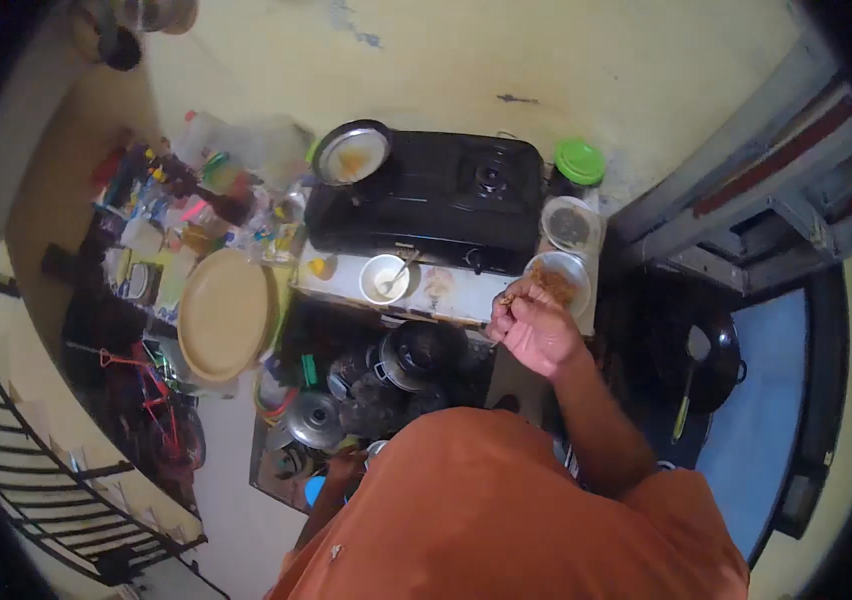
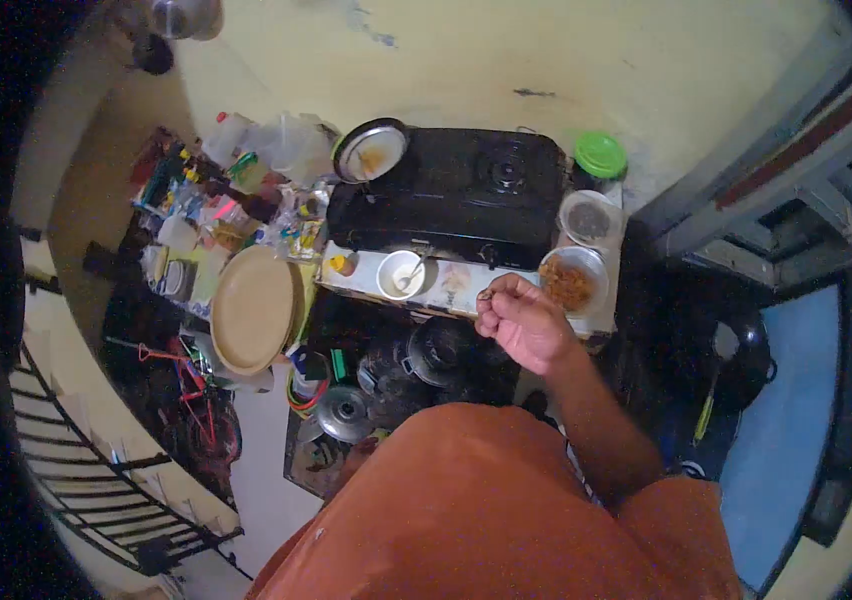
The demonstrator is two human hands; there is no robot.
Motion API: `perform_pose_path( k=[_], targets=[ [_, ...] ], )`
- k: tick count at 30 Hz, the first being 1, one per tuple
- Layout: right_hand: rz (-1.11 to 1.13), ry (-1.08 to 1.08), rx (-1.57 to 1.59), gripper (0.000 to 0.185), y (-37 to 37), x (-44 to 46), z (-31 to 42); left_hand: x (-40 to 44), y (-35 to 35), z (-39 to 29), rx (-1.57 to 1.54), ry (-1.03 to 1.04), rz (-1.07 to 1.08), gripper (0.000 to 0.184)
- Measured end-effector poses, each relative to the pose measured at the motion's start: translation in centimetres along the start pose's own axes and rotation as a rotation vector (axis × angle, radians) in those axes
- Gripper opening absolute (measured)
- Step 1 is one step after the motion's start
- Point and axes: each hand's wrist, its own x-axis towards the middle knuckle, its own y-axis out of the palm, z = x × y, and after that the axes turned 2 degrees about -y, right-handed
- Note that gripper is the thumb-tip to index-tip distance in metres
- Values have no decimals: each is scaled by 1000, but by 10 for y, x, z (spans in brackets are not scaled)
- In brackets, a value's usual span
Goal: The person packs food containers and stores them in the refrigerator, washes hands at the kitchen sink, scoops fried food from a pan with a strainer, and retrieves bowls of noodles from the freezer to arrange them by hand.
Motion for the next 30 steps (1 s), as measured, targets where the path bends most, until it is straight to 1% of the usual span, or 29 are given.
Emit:
perform_pose_path(
  k=[1, 2, 4, 5, 6, 7, 9, 12, 13, 14, 15, 16, 18, 19, 21, 22, 24, 25, 27, 28, 29, 30],
  targets=[
    [-15, 16, 8, 8, 10, 3, -6, 1, -2, 2, 83, -26, -69, 40],
    [-2, 28, 5, 8, 21, 4, -11, -2, -2, 8, 246, 261, -22, 40],
    [68, 53, -11, 9, 45, 7, -21, -15, 6, 4, 398, 558, 7, 39],
    [152, 55, -10, 10, 64, 6, -25, -24, 9, -1, 320, 344, -42, 34],
    [267, 36, -91, 10, 86, 2, -27, -29, 8, 2, 271, 235, -67, 31],
    [305, 64, -94, 9, 108, -5, -31, -32, 7, 4, 220, 129, -95, 28],
    [493, 79, -201, 11, 157, -16, -31, -32, -11, 27, 558, 282, -146, 19],
    [596, 12, -327, 13, 184, -24, -46, -14, -46, 62, 1068, 517, -209, 13],
    [581, -7, -373, 14, 182, -23, -49, -6, -68, 74, 1053, 517, -216, 13],
    [561, -27, -422, 15, 180, -21, -54, 2, -95, 87, 1265, 732, -36, 15],
    [541, -48, -476, 16, 178, -20, -57, 8, -107, 96, 1469, 949, 154, 17],
    [524, -68, -537, 17, 176, -19, -59, -5, -97, 88, 1456, 950, 142, 17],
    [473, -108, -671, 19, 170, -16, -65, -60, -66, 56, 998, 371, -185, 22],
    [446, -121, -745, 20, 169, -12, -69, -70, -73, 82, 976, 333, -190, 22],
    [399, -158, -900, 23, 163, -6, -69, -68, -83, 92, 700, 226, -322, 29],
    [385, -173, -970, 24, 160, -5, -69, -79, -75, 86, 690, 220, -336, 29],
    [358, -197, -1125, 27, 153, 0, -66, -95, -55, 74, 812, 353, -419, 31],
    [338, -202, -1209, 28, 149, 4, -63, -95, -54, 84, 797, 346, -435, 31],
    [273, -194, -1398, 30, 141, 14, -52, -101, -47, 96, 787, 306, -538, 33],
    [203, -169, -1502, 32, 135, 21, -45, -111, -35, 91, 774, 295, -560, 33],
    [149, -137, -1586, 33, 131, 25, -39, -118, -23, 84, 910, 208, -487, 34],
    [93, -103, -1655, 34, 126, 28, -34, -109, -28, 108, 979, 332, -472, 33]
  ],
)
